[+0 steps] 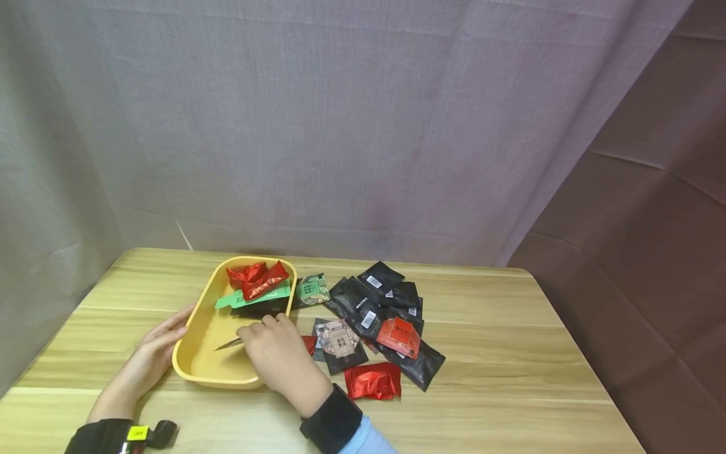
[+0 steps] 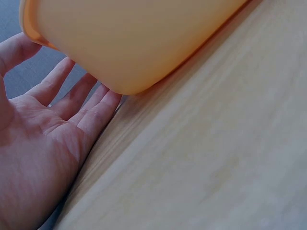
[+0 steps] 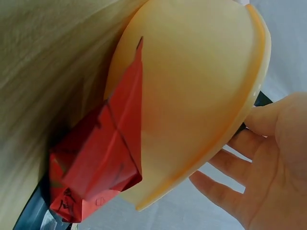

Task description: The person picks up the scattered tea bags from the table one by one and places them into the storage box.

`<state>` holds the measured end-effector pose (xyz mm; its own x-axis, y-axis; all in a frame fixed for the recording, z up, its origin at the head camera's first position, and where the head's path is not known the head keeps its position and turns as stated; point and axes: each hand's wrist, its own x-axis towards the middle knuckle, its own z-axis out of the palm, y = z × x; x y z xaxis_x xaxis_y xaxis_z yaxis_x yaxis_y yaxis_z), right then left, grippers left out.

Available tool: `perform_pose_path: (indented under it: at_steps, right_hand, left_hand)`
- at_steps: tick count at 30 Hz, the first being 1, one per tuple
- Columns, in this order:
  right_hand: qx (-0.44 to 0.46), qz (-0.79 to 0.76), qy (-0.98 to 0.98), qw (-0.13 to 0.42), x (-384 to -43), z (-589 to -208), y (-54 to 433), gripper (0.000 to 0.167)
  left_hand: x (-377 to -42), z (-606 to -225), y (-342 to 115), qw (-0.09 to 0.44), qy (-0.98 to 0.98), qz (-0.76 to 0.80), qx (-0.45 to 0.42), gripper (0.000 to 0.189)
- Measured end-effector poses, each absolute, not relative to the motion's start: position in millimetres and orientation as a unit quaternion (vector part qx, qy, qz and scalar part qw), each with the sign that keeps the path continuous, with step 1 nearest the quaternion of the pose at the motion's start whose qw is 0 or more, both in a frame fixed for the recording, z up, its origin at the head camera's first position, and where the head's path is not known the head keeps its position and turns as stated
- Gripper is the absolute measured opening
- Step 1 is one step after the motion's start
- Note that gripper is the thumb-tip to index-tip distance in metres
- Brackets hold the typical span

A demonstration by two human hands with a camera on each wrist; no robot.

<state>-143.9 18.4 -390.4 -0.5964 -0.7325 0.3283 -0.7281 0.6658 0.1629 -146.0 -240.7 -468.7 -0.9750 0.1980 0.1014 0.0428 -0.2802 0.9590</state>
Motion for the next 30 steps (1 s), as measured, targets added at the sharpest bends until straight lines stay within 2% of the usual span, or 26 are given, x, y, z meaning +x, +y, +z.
perform_pose_path:
  at_steps: [3,9,16,23,30]
  right_hand:
    - [0.410,0.007,-0.894,0.180,-143,-390,19,0.020]
    - [0.409,0.041,-0.901,0.138,-140,-382,22,0.032]
    - [0.393,0.060,-0.909,0.121,-142,-371,29,0.031]
    - [0.329,0.097,-0.937,0.067,-151,-362,45,0.034]
    - [0.295,0.139,-0.943,0.061,-165,-356,71,0.036]
  left_hand:
    - [-145,-470,-241,0.049,0.598,0.794,0.095,0.053]
    - [-145,-470,-241,0.045,0.600,0.794,0.087,0.052]
    - [-147,-470,-240,0.045,0.602,0.793,0.084,0.056]
    - [-147,-469,-241,0.047,0.611,0.786,0.079,0.058]
    - [-147,-469,-240,0.046,0.610,0.787,0.082,0.056]
